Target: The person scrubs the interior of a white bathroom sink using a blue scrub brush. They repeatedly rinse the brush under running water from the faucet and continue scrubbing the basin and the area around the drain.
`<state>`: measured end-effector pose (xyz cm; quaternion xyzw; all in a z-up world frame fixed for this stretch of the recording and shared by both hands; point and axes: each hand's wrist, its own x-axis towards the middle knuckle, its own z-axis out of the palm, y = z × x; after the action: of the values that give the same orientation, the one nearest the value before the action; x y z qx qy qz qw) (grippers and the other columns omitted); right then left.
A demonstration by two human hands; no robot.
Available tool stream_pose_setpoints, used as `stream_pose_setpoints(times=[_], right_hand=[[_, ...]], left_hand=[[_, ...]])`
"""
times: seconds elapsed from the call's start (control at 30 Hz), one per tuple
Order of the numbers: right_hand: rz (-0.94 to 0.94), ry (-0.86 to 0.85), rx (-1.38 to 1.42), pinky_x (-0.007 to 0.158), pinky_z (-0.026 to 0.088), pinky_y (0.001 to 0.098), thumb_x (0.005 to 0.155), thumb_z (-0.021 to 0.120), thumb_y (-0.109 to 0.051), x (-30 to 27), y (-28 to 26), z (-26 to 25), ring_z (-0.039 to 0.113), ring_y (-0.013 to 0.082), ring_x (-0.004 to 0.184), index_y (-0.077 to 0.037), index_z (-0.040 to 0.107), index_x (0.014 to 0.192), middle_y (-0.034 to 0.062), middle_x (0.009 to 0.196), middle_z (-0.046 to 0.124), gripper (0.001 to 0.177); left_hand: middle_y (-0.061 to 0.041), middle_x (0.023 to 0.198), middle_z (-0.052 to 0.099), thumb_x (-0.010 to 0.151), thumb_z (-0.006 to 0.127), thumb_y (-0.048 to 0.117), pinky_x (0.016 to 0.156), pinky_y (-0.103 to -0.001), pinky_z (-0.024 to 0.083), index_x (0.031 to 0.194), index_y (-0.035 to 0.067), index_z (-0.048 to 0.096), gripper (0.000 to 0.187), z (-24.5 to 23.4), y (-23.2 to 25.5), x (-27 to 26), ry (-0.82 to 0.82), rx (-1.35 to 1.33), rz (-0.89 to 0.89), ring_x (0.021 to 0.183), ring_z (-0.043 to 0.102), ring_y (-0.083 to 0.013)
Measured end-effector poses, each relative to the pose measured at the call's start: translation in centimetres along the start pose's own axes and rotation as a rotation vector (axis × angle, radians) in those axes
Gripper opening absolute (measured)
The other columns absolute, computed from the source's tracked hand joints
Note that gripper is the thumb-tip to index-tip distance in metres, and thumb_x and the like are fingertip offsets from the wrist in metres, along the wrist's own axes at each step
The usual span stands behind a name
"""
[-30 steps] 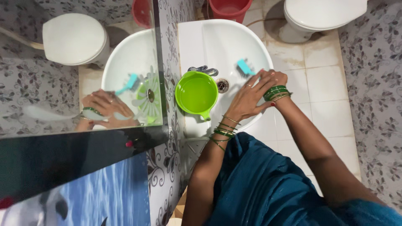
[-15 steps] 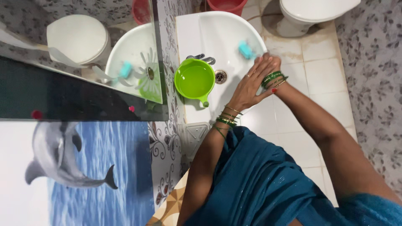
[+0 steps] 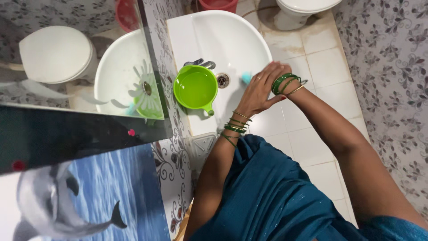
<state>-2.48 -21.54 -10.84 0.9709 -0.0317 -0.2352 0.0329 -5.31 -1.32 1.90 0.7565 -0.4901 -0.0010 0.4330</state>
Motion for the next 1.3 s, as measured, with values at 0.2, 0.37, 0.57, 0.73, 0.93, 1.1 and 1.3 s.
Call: stream_pose_setpoints(times=[0.2,0.37,0.57,0.73,0.93,1.1,1.3], right_hand=[[-0.075,0.087,-0.173,0.08,0.057,0.0366,0.082,0.072,-0.038,-3.2,-1.4,-2.4,0.069,0.0242,0.101,-0.013,0.068,0.116,0.0106,0.107,0.071,0.042],[-0.252,-0.374,0.184,0.084,0.055,0.0406,0.087,0.068,-0.031,-2.3,-2.1,-2.1,0.069,0.0267,0.095,-0.007,0.075,0.103,0.0152,0.104,0.075,0.03],[-0.069,0.06,0.178,0.083,0.056,0.0409,0.091,0.065,-0.031,1.3,-1.7,-0.1,0.07,0.0268,0.097,-0.007,0.072,0.108,0.0156,0.107,0.073,0.03],[-0.132,0.116,0.123,0.083,0.058,0.0412,0.095,0.063,-0.03,0.8,-2.7,0.5,0.07,0.0269,0.098,-0.007,0.07,0.111,0.0159,0.109,0.072,0.03],[-0.507,-0.34,-0.242,0.108,0.039,0.0479,0.082,0.079,-0.033,0.5,-3.8,-0.2,0.058,0.0253,0.12,-0.016,0.077,0.111,0.0049,0.113,0.075,0.033],[-0.16,-0.249,-0.002,0.082,0.056,0.0433,0.09,0.072,-0.03,0.2,-2.5,-5.4,0.072,0.0318,0.09,-0.009,0.07,0.114,0.0166,0.1,0.075,0.032],[-0.015,0.037,-0.233,0.071,0.059,0.0374,0.088,0.075,-0.04,-6.5,-4.4,-8.6,0.074,0.0234,0.087,-0.005,0.072,0.105,0.0113,0.091,0.075,0.039]], left_hand=[[-0.013,0.16,0.045,0.083,0.065,0.07,0.125,-0.05,0.034,0.155,0.013,0.043,0.095,-0.7,0.0,-0.1,0.143,0.152,0.13,0.152,0.038,-0.0342],[-0.012,0.13,0.066,0.085,0.064,0.071,0.111,-0.044,0.048,0.143,0.011,0.054,0.084,0.7,-1.0,-0.6,0.09,0.027,-0.027,0.128,0.061,-0.0328],[-0.02,0.145,0.061,0.104,0.049,0.059,0.117,-0.05,0.04,0.145,0.003,0.054,0.069,-0.7,-1.2,0.6,0.173,0.035,0.077,0.138,0.055,-0.0395],[-0.019,0.142,0.059,0.107,0.034,0.065,0.116,-0.048,0.041,0.142,0.005,0.056,0.073,-1.0,-1.0,0.4,0.288,-0.047,0.044,0.132,0.056,-0.0391],[-0.013,0.109,0.076,0.102,0.037,0.063,0.095,-0.04,0.057,0.126,0.012,0.072,0.067,-0.5,-4.2,-0.5,0.097,-0.441,-0.221,0.102,0.076,-0.0301],[-0.018,0.126,0.068,0.102,0.043,0.055,0.101,-0.044,0.052,0.145,0.012,0.059,0.063,-2.9,-2.5,0.3,0.028,-0.378,-0.202,0.116,0.067,-0.038],[-0.018,0.136,0.064,0.106,0.037,0.055,0.112,-0.047,0.041,0.144,0.008,0.056,0.063,-1.4,-1.0,0.6,0.225,-0.214,-0.06,0.129,0.058,-0.0399]])
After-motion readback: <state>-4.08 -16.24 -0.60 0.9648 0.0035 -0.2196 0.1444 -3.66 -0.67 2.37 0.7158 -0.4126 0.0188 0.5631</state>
